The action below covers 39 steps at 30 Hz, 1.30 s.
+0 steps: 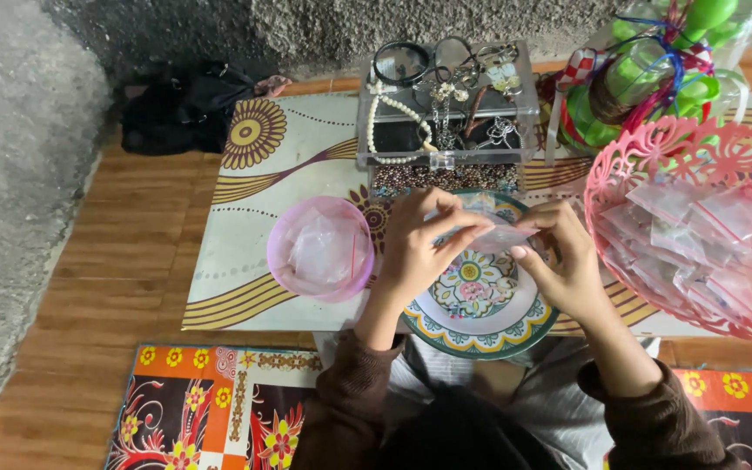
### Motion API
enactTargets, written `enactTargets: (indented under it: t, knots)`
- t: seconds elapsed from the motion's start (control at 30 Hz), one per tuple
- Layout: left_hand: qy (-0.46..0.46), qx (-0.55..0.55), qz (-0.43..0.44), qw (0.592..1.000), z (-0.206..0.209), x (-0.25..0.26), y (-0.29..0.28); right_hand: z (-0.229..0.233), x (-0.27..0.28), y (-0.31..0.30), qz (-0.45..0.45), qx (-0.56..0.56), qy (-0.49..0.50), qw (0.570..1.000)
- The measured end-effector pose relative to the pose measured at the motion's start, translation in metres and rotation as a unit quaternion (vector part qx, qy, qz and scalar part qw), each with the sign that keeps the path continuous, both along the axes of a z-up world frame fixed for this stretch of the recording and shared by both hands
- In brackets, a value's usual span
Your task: Packaging small jewelry components into individual plastic zip-lock bags at a steady pace.
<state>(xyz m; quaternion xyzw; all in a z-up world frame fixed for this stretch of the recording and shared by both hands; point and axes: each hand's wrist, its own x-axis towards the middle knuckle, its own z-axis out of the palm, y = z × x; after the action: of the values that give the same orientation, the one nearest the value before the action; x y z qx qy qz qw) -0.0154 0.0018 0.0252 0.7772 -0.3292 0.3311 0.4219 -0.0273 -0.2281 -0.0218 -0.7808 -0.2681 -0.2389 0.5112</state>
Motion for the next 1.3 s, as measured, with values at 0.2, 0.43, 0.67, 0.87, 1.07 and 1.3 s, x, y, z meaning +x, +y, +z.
enactTargets:
  t: [0.2, 0.43, 0.67, 0.87, 1.07, 1.3]
  knots:
    - [0.141, -0.057, -0.048, 0.987, 0.047, -0.050, -0.028, 0.027, -0.047, -0.030, -0.122, -0.024, 0.075, 0.989]
    - [0.181, -0.064, -0.059, 0.980, 0.058, -0.076, -0.095, 0.077, -0.094, -0.073, -0.119, 0.045, 0.215, 0.968]
    - [0.155, -0.065, -0.078, 0.983, 0.049, -0.066, -0.174, 0.075, -0.091, -0.141, -0.165, -0.080, 0.203, 0.962]
    - [0.150, -0.039, -0.049, 0.987, 0.030, -0.034, -0.230, 0.066, -0.057, -0.167, -0.217, -0.105, 0.183, 0.953]
    - [0.155, 0.062, 0.064, 0.984, -0.015, -0.012, -0.257, 0.061, -0.041, -0.183, -0.283, -0.282, 0.195, 0.896]
    - [0.161, 0.213, 0.049, 0.962, -0.031, -0.013, -0.261, 0.040, -0.036, -0.210, -0.253, -0.439, 0.122, 0.853]
